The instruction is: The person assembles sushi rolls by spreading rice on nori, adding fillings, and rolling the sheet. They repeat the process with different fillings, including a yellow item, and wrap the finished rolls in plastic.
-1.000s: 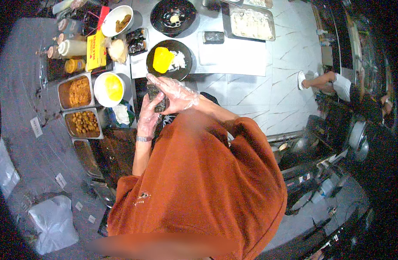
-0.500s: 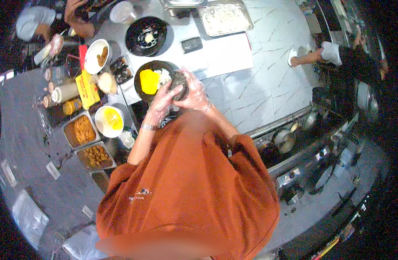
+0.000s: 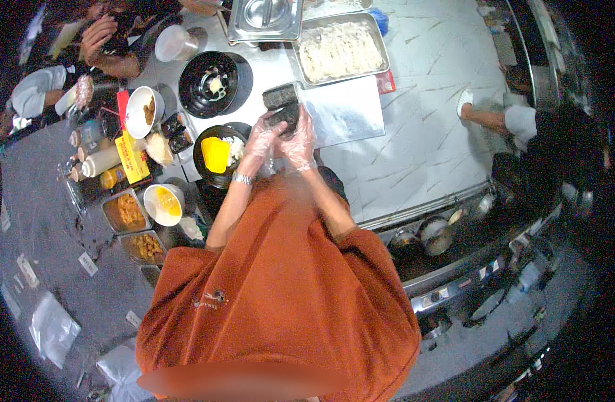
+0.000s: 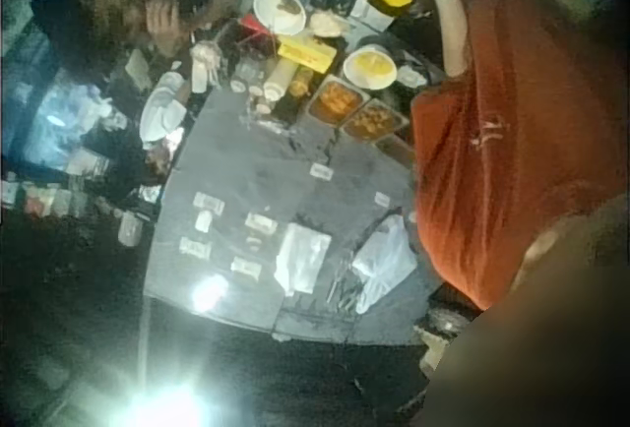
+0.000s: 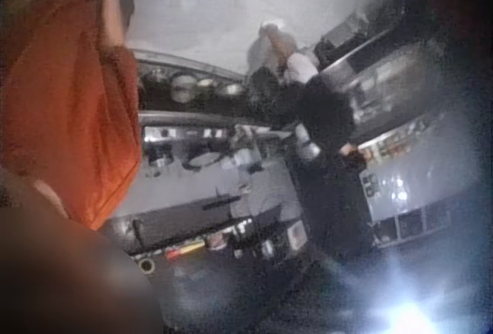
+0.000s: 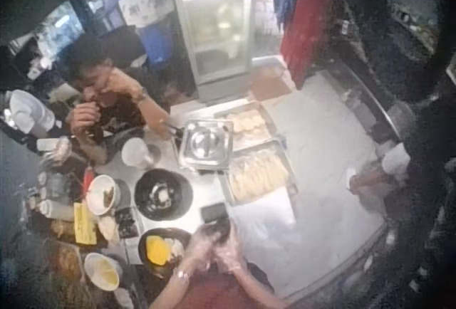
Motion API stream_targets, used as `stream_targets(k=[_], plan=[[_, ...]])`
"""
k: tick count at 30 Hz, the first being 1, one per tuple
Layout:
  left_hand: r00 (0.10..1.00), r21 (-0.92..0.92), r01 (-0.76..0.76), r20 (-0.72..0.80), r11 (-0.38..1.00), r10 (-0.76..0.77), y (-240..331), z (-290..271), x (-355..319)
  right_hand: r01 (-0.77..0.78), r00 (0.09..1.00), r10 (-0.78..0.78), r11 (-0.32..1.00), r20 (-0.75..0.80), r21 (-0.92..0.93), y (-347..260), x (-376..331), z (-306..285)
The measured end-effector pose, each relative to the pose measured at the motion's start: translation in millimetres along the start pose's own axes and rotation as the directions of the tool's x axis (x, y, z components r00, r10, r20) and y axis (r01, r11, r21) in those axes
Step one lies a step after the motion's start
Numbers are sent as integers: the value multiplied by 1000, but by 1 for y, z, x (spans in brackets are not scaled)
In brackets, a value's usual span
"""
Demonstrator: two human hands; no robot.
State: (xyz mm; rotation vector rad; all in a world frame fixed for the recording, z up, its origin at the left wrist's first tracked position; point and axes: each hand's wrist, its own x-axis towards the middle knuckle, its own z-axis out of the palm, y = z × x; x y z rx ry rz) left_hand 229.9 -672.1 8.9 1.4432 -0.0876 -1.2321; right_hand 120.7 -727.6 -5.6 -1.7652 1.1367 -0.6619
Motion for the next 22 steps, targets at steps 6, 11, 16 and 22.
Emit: stream_targets(k=[6,11,16,22], plan=[[976,367,-100,-142,925,162,2,17,-24,44,997,-43,999,65,-16,1,-6,-4],[922,464,-19,-334,886,195,-16,30,-22,-86,977,71,994,200,66,-1,1,-29],[885,479,-36,-393,877,251,-10,45,-27,-207,934,187,978,306,34,11,15,-41],[847,34,-137,-514,990,135,-37,53,-27,-411,887,294,854,355,319,26,13,-31]])
